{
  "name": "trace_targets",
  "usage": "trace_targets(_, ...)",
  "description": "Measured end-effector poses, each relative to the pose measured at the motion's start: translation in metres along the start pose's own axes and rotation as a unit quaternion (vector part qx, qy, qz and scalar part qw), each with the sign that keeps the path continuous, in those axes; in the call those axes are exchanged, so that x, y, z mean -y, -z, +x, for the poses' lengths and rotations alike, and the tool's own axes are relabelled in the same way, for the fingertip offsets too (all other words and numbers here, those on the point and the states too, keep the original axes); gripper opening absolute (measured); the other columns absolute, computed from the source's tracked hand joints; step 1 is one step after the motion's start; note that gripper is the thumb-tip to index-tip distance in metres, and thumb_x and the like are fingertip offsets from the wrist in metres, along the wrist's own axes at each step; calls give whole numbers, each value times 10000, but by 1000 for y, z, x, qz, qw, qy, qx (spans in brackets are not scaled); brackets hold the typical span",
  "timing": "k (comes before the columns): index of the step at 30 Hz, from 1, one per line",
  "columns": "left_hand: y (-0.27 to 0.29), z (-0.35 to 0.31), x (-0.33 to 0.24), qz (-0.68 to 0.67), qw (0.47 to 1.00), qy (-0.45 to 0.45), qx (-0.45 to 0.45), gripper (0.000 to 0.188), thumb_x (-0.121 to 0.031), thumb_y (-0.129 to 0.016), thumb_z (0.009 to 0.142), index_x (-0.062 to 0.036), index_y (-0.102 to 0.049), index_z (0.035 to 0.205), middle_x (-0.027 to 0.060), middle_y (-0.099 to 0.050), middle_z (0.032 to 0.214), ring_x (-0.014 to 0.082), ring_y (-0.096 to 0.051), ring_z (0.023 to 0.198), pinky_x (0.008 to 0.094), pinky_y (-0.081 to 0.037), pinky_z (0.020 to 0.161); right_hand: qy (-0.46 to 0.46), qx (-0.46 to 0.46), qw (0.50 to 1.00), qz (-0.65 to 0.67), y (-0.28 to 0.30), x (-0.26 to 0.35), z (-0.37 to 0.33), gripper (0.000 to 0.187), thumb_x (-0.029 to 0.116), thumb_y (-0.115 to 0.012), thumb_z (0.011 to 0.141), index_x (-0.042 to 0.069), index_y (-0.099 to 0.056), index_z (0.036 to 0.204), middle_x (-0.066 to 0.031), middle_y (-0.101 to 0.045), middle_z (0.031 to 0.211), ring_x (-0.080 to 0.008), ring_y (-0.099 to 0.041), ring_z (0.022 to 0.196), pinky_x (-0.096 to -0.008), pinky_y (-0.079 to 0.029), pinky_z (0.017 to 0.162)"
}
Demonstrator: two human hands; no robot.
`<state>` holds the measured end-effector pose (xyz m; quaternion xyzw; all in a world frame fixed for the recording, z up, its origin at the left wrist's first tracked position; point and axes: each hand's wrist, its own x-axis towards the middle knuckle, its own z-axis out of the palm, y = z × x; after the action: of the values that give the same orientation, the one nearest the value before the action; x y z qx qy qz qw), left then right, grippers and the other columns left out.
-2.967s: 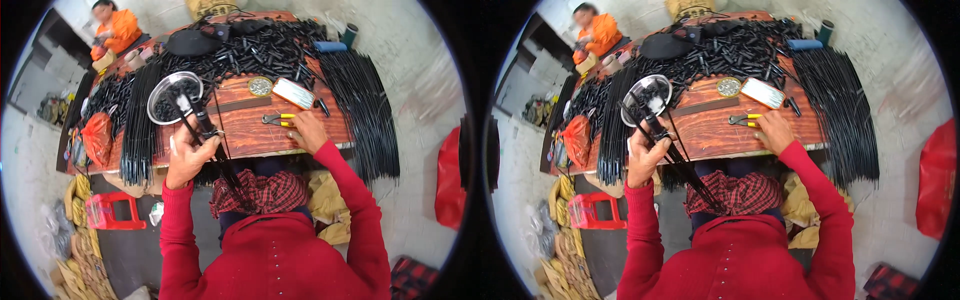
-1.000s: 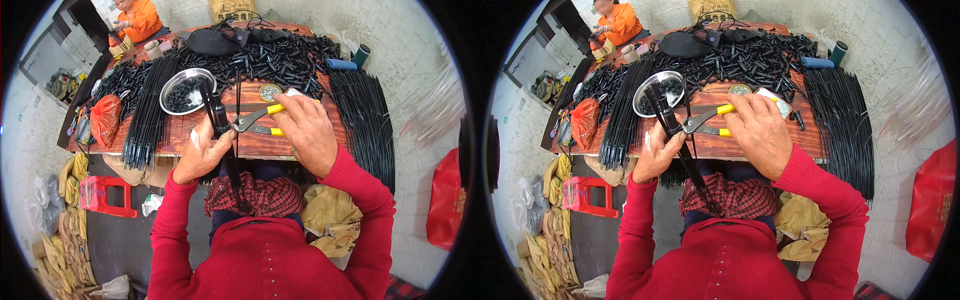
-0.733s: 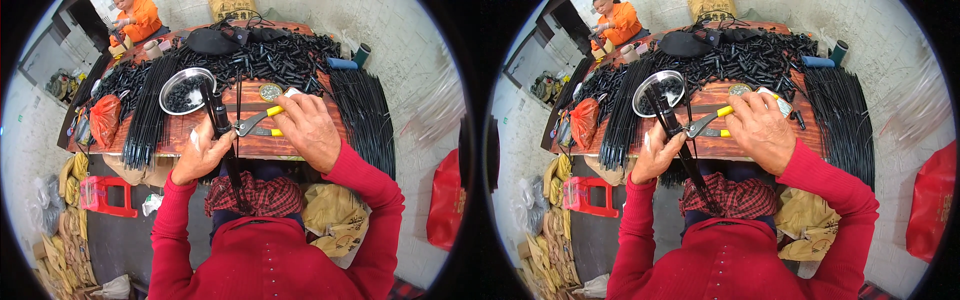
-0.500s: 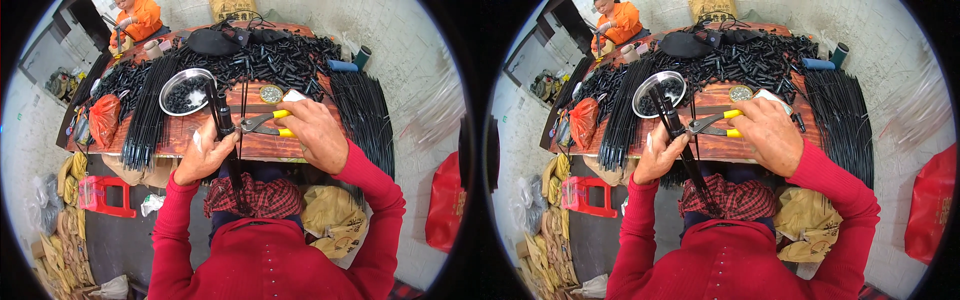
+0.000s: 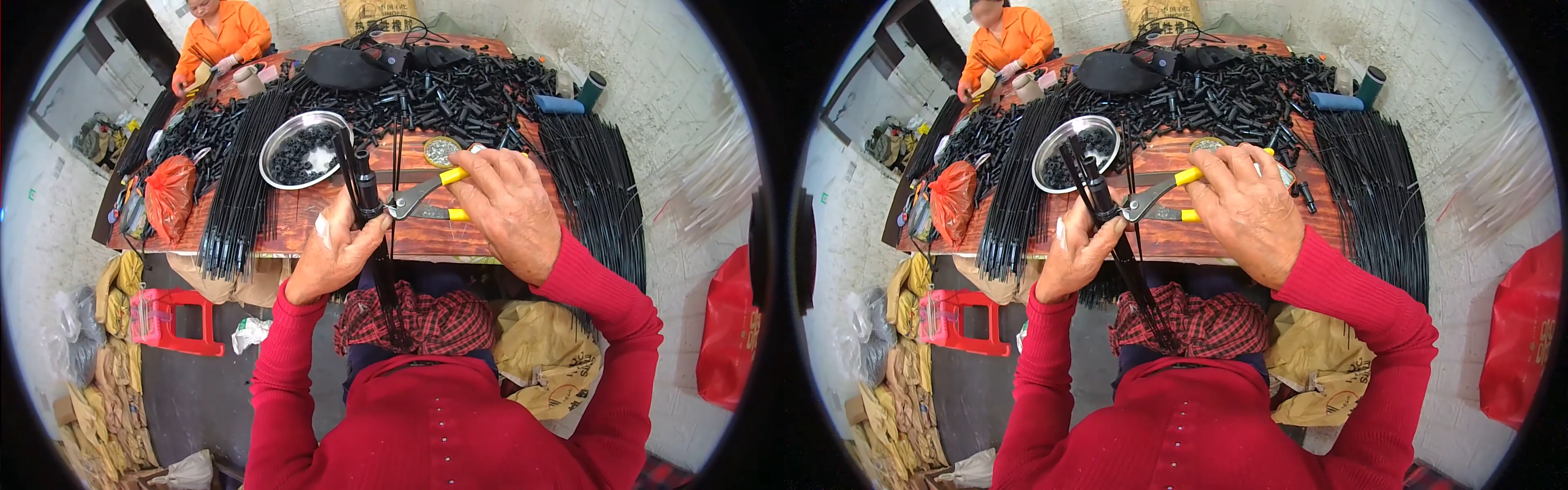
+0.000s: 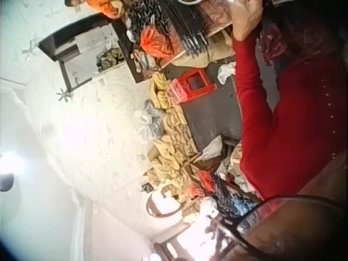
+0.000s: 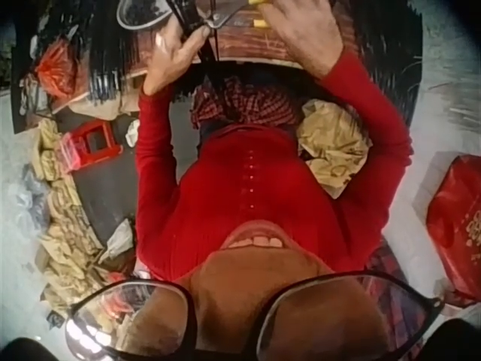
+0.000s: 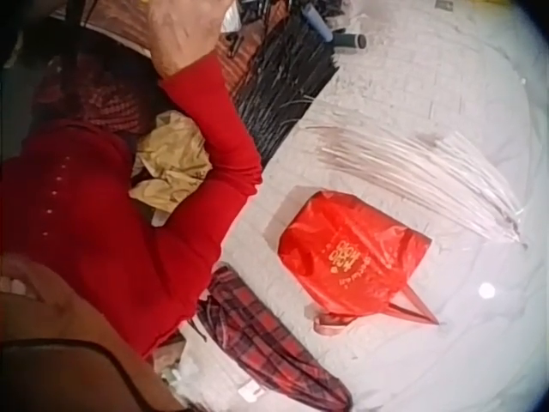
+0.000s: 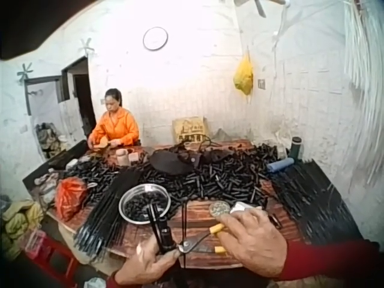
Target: Bundling multiple black cables together using small wires and trimming the ends with pliers.
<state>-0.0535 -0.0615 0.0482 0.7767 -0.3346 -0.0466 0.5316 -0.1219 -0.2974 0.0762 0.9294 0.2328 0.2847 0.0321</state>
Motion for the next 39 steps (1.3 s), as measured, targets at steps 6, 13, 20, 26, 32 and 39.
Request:
trace_targets(6, -5, -2, 19, -34, 999, -37, -22, 269, -98, -570, 907, 29, -479, 1126, 77, -602, 815, 131, -593, 729, 285, -500, 621, 3, -2, 1000, 8, 3, -1, 1, 292, 90, -579, 759, 25, -611, 1043, -109, -545, 1187, -292, -515, 1110, -435, -400, 916)
trace_targets(13, -5, -1, 18, -47, 998, -32, -29, 251, -89, -581, 891, 26, -498, 1098, 46, -568, 739, 100, -511, 641, 276, -420, 539, 9, -14, 999, -28, 5, 3, 6, 253, 107, -588, 767, 38, -615, 1010, -91, -551, 1140, -269, -522, 1096, -435, -398, 905)
trace_targets(20, -3, -3, 16, -40, 999, 2, -34, 233, -71, -588, 886, 21, -498, 1081, 49, -545, 733, 102, -490, 632, 282, -415, 535, 14, -15, 999, -36, 1, 2, 8, 252, 107, -588, 767, 39, -622, 1008, -90, -550, 1149, -269, -519, 1104, -440, -397, 903)
trace_targets(26, -1, -2, 19, -26, 999, -23, -17, 254, -56, -589, 885, 29, -484, 1099, 60, -539, 752, 122, -499, 649, 298, -443, 558, 11, -7, 1000, -4, -1, 0, 4, 291, 93, -599, 733, 37, -621, 1018, -96, -544, 1164, -281, -511, 1092, -439, -395, 906)
trace_targets(32, -1, -1, 15, -10, 999, -36, -23, 232, -56, -596, 879, 25, -489, 1069, 60, -543, 736, 113, -497, 631, 281, -443, 540, 5, 22, 998, 63, -5, -4, -1, 339, 50, -633, 684, 34, -613, 1022, -100, -543, 1116, -280, -521, 1046, -429, -400, 902)
trace_targets(39, -2, 1, 20, -47, 999, -18, -17, 237, -67, -605, 877, 22, -493, 1067, 43, -547, 737, 102, -491, 625, 276, -434, 537, 19, 8, 997, 78, -7, -11, 1, 288, 87, -624, 712, 39, -614, 995, -93, -545, 1050, -273, -531, 993, -396, -432, 856)
